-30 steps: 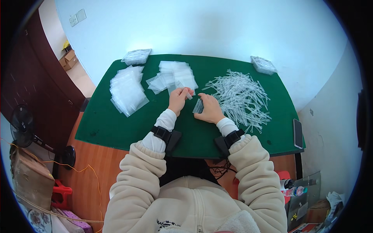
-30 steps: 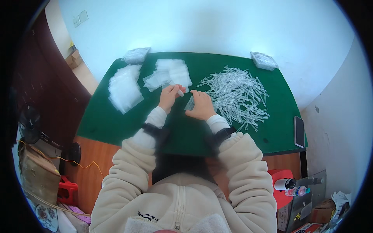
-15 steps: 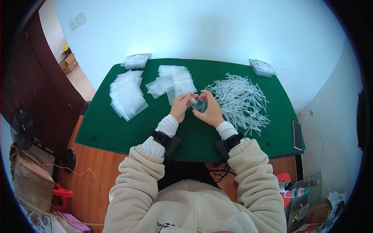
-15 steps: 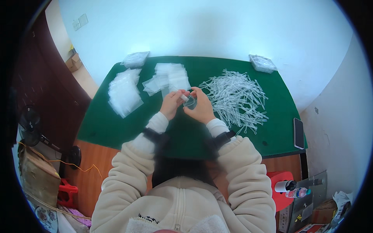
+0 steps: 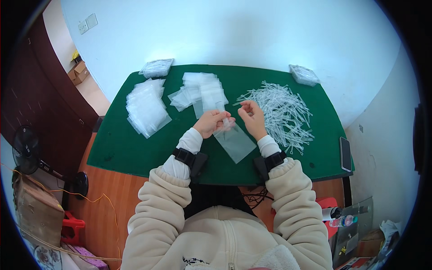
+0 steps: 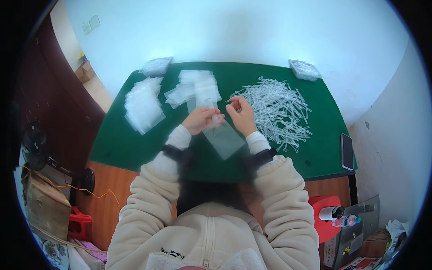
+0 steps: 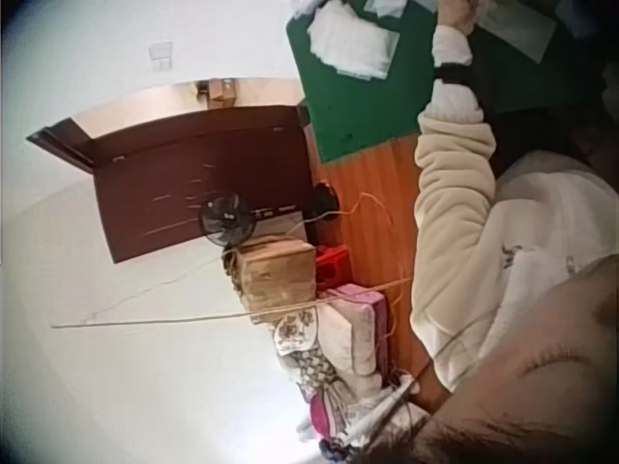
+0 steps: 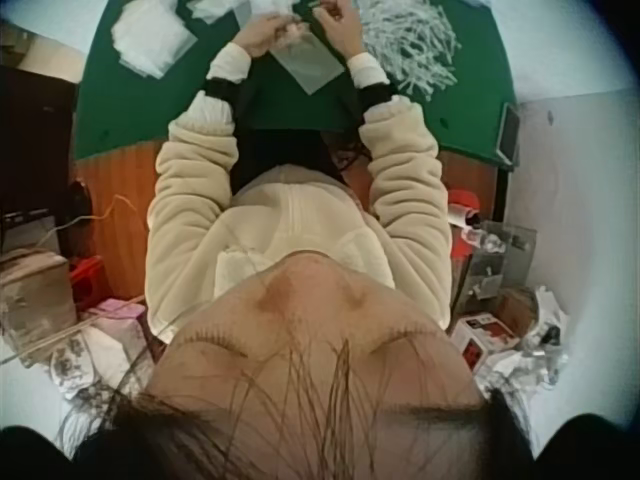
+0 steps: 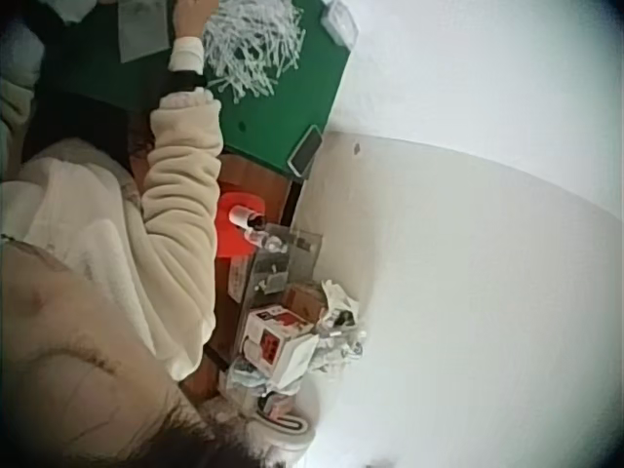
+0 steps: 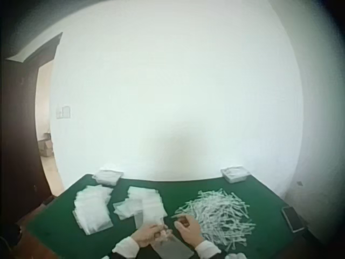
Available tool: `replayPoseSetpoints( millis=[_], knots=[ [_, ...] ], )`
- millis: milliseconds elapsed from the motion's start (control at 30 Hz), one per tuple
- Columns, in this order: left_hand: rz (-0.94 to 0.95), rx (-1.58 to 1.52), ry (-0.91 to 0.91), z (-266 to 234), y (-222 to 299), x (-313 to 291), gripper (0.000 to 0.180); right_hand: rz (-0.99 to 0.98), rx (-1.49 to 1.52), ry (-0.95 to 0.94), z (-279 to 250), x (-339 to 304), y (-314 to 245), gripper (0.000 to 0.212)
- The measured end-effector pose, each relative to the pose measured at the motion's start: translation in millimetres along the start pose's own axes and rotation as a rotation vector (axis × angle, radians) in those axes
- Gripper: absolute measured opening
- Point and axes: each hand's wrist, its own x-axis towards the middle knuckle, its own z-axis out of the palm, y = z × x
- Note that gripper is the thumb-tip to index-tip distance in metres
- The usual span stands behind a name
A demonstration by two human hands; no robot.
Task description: Sorting through white shredded materials and placing small portions into clear plastic bags.
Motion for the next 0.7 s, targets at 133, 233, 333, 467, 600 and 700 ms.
replayPoseSetpoints(
  millis=[133,233,333,467,600,700],
  knots=[
    [-0.127,0.124,-0.254,5.9,-0.2,-4.6,0.021,0.253,0.272,-0.105,-7.0,2.4,7.3,0.014],
    [-0.178,0.311,-0.412,9.1,1.0,-11.3,0.021,0.322,0.278,-0.312,-1.5,-0.3,-6.2,0.012],
    [-0.17,0.349,-0.43,9.5,1.2,-10.5,0.021,0.228,0.247,-0.373,0.8,-1.9,-4.1,0.012],
    [-0.174,0.37,-0.429,10.1,1.5,-12.8,0.022,0.22,0.246,-0.426,0.2,-3.7,-3.2,0.013],
    [-0.047,0.409,-0.267,9.1,2.5,-12.7,0.024,0.167,0.162,-0.436,-1.8,-2.9,7.4,0.014],
    [0.098,0.562,-0.177,-2.3,8.2,-11.7,0.024,0.136,0.084,-0.45,-3.4,-0.6,11.8,0.014]
  ],
)
